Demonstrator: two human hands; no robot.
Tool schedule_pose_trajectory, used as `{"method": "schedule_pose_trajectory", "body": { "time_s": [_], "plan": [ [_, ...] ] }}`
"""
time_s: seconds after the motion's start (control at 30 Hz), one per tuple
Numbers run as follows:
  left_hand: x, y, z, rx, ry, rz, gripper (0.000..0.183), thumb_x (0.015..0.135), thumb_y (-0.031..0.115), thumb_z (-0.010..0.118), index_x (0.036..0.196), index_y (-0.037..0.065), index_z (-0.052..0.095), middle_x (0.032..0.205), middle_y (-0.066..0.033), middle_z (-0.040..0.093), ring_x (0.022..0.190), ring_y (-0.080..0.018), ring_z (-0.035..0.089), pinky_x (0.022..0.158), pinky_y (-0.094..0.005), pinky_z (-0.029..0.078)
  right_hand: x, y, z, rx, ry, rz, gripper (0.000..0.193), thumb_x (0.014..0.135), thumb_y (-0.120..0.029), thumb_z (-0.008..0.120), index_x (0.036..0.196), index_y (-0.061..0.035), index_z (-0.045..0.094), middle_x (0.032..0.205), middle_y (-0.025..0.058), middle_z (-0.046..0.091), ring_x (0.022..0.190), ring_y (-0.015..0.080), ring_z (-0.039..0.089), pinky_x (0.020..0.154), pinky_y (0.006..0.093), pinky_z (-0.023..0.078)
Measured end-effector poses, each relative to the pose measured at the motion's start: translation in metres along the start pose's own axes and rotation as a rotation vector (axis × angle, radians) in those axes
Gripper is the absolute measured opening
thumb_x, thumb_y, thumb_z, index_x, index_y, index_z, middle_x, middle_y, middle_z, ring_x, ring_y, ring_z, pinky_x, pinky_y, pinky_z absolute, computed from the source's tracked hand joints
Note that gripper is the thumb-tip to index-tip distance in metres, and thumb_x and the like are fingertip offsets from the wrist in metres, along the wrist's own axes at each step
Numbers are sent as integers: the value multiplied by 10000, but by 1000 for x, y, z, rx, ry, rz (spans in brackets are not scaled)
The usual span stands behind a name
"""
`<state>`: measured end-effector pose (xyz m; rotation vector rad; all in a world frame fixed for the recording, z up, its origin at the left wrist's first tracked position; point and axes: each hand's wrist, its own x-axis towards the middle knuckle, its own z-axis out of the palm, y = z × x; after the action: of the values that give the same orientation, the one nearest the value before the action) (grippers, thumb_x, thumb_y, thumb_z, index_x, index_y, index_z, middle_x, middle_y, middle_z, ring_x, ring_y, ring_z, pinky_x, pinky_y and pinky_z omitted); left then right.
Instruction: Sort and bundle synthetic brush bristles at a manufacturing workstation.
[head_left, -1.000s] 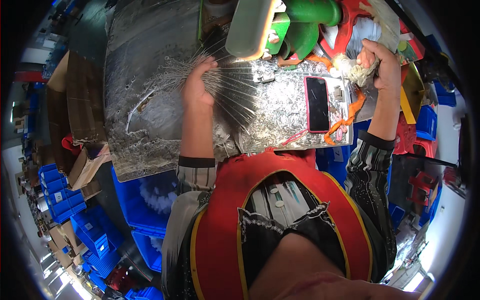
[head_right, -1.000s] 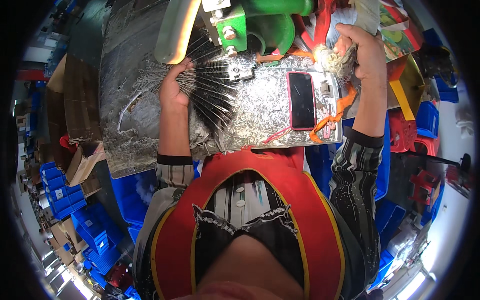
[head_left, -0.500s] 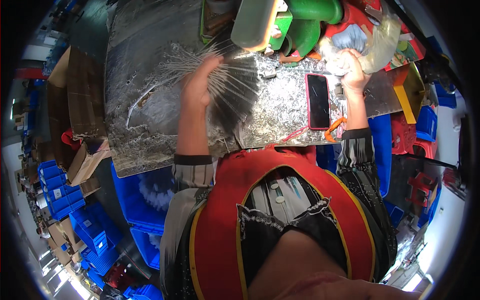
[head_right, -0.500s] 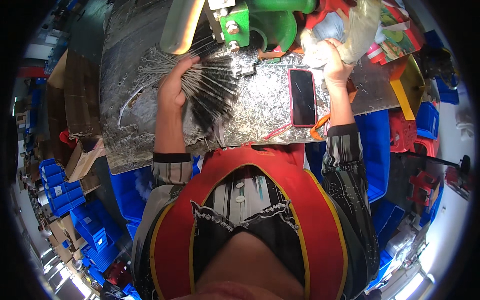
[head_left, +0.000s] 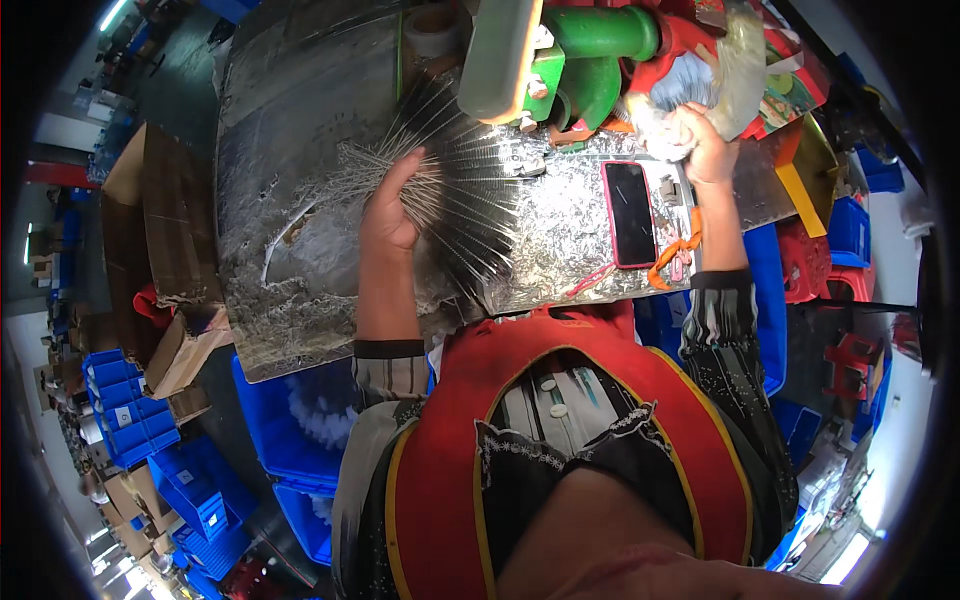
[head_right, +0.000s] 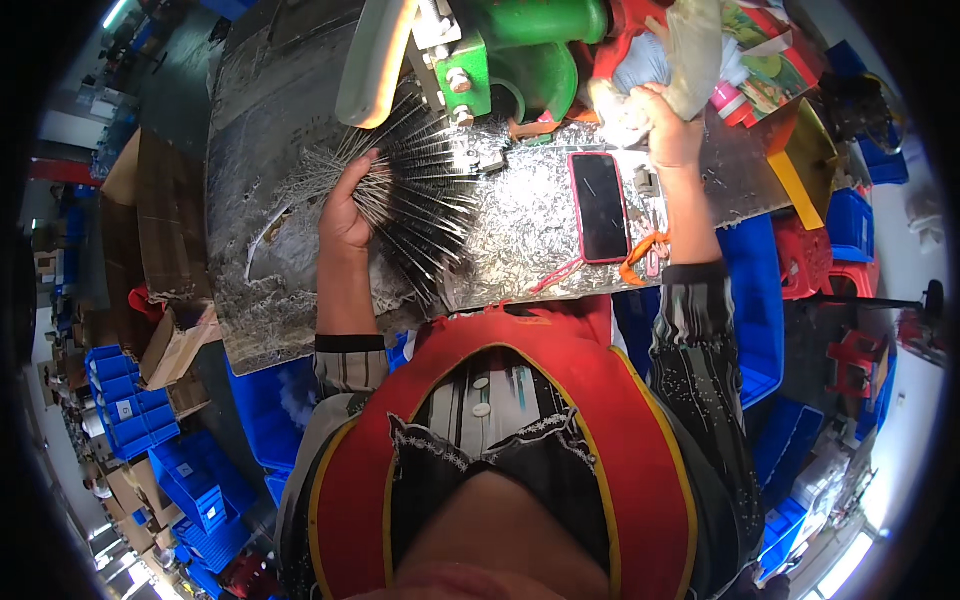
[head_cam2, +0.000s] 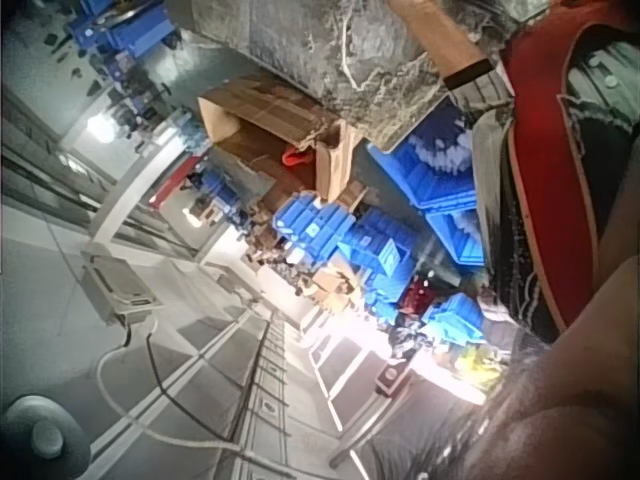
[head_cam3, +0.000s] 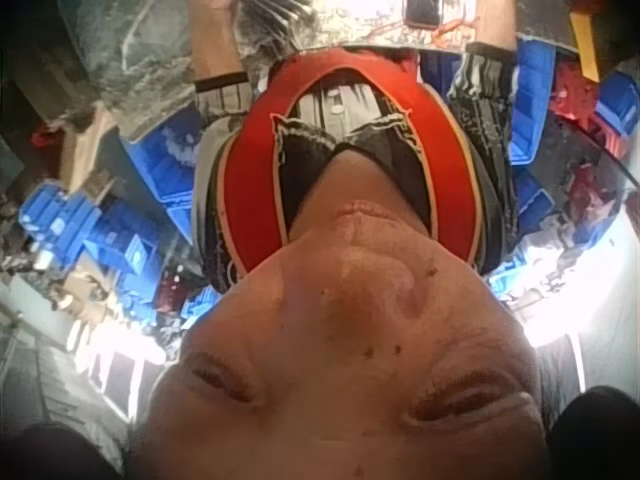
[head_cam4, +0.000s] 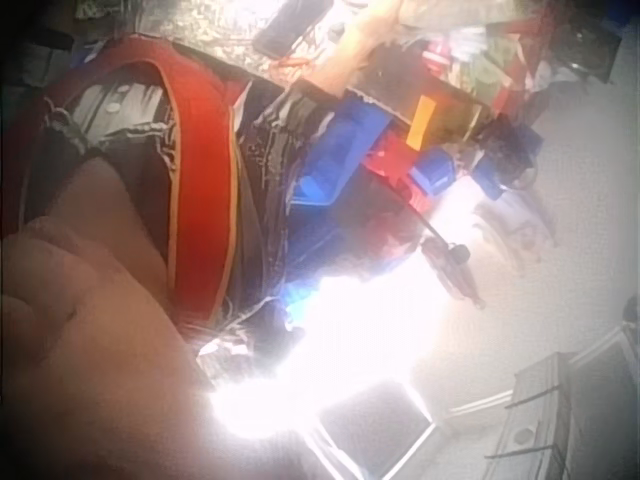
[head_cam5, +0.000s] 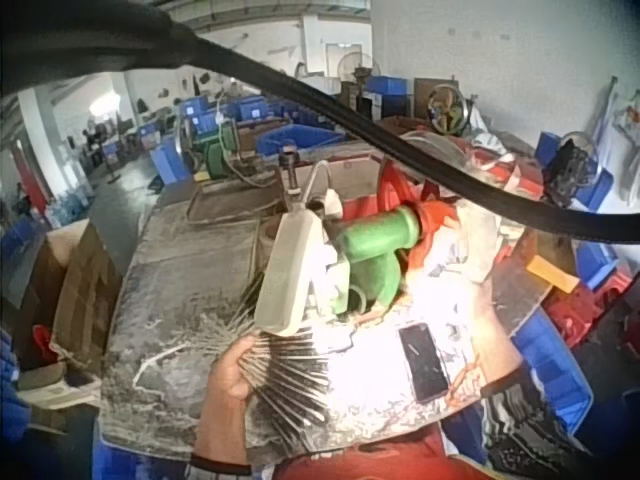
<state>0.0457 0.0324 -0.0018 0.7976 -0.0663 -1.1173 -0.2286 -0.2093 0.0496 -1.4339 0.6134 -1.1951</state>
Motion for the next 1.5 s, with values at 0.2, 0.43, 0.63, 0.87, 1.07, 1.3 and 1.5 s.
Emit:
{"method": "schedule_pose_trajectory", "body": {
  "time_s": [0.2, 0.43, 0.63, 0.87, 1.07, 1.3, 1.5],
  "plan": [
    [11, -2, -5, 75, 97, 67, 219, 773, 45, 582, 983, -19, 575, 858, -105, 604, 765, -207, 599, 677, -316, 512, 15, -61, 13, -62, -26, 199, 319, 739, -82, 552, 463, -75, 392, 474, 50, 410, 505, 153, 452, 544, 275, 378],
    [14, -3, 2, 109, 89, 69, 230, 726, 56, 621, 950, 14, 587, 875, -83, 610, 772, -204, 596, 707, -300, 490, 16, -52, 6, -72, -35, 245, 349, 752, -110, 550, 448, -81, 380, 469, 45, 409, 484, 152, 439, 550, 262, 370],
    [20, -5, -1, 114, 87, 89, 225, 726, 62, 626, 942, 9, 590, 884, -83, 607, 782, -204, 592, 718, -306, 486, 18, -57, 4, -53, -33, 240, 343, 753, -93, 543, 453, -76, 379, 475, 49, 422, 468, 146, 434, 540, 264, 374],
    [9, -1, 7, 156, 109, 20, 246, 724, 57, 632, 959, 1, 585, 907, -95, 612, 809, -196, 593, 741, -305, 482, 8, 41, -8, 36, 28, -192, 98, 697, -15, 623, 754, 58, 589, 650, 79, 591, 531, 145, 559, 518, 257, 440],
    [9, -4, 6, 172, -62, 21, 331, 775, 30, 548, 1089, -59, 488, 1052, -151, 574, 893, -188, 574, 804, -290, 469, 5, -23, 7, -20, 39, 108, 222, 737, -44, 534, 528, -24, 462, 489, 47, 429, 496, 163, 471, 532, 268, 390],
    [13, -11, 3, -9, -138, 67, 352, 745, -17, 510, 1089, -73, 457, 1104, -200, 542, 889, -216, 569, 786, -294, 474, 12, -47, 9, -23, 45, 224, 309, 739, -74, 545, 455, -67, 423, 474, 55, 433, 483, 168, 452, 564, 278, 394],
    [12, -11, 9, -27, -40, 99, 356, 732, -21, 511, 1078, -80, 457, 1087, -212, 546, 872, -219, 573, 773, -289, 478, 17, -58, 8, -63, 16, 301, 338, 745, -124, 556, 454, -75, 392, 468, 54, 422, 492, 160, 445, 559, 276, 376]
  ]
}}
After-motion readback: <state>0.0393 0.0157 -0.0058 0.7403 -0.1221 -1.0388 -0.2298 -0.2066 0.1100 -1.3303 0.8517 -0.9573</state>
